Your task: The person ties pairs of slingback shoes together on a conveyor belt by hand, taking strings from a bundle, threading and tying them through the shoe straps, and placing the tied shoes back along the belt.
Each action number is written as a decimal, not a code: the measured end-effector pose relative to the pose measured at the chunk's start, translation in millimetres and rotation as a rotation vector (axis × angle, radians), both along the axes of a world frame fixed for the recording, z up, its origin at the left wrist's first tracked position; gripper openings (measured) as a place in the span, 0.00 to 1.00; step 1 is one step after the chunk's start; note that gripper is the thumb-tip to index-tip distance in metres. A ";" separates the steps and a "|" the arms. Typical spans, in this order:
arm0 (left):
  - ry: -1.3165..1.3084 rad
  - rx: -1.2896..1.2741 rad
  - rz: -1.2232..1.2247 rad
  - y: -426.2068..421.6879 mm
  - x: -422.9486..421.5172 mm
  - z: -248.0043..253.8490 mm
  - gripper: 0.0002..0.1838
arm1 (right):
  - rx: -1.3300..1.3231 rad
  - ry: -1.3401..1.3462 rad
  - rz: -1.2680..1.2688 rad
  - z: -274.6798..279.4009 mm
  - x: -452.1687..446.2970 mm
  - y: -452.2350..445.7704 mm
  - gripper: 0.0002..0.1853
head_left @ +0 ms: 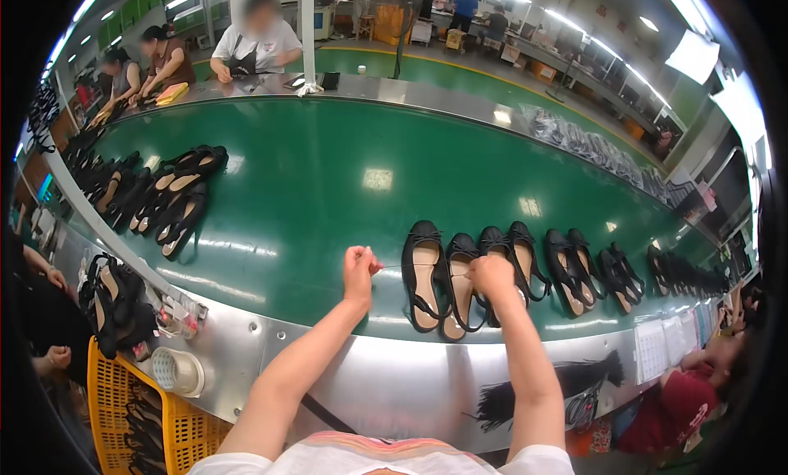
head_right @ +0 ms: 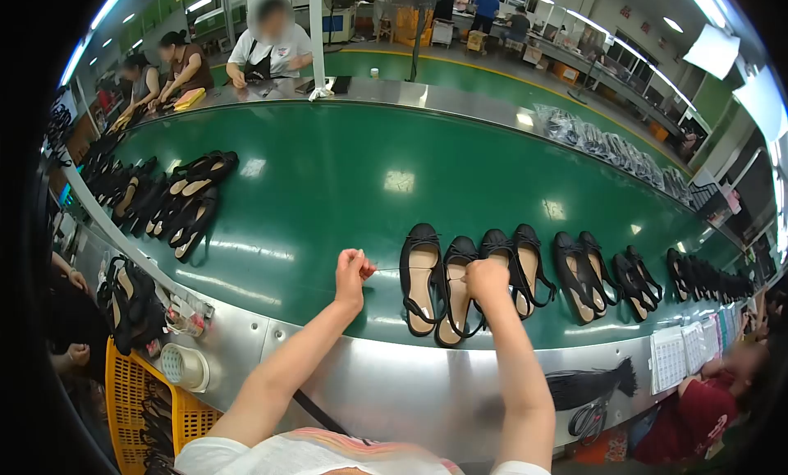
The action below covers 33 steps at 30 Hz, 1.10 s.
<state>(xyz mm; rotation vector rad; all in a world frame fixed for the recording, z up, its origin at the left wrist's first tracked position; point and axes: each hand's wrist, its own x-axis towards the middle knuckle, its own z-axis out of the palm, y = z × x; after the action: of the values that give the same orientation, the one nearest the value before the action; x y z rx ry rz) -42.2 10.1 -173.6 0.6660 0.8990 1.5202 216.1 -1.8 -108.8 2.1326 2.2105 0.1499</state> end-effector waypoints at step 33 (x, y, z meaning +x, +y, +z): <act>1.148 1.016 -0.150 -20.0 -43.7 109.8 0.08 | -0.436 1.685 0.101 48.8 -111.6 -18.1 0.07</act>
<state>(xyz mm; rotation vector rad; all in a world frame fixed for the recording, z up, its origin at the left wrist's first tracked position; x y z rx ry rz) -85.9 -10.0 -63.8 2.4324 0.7607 1.3248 104.5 -19.9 -60.0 1.8807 2.2338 -2.6158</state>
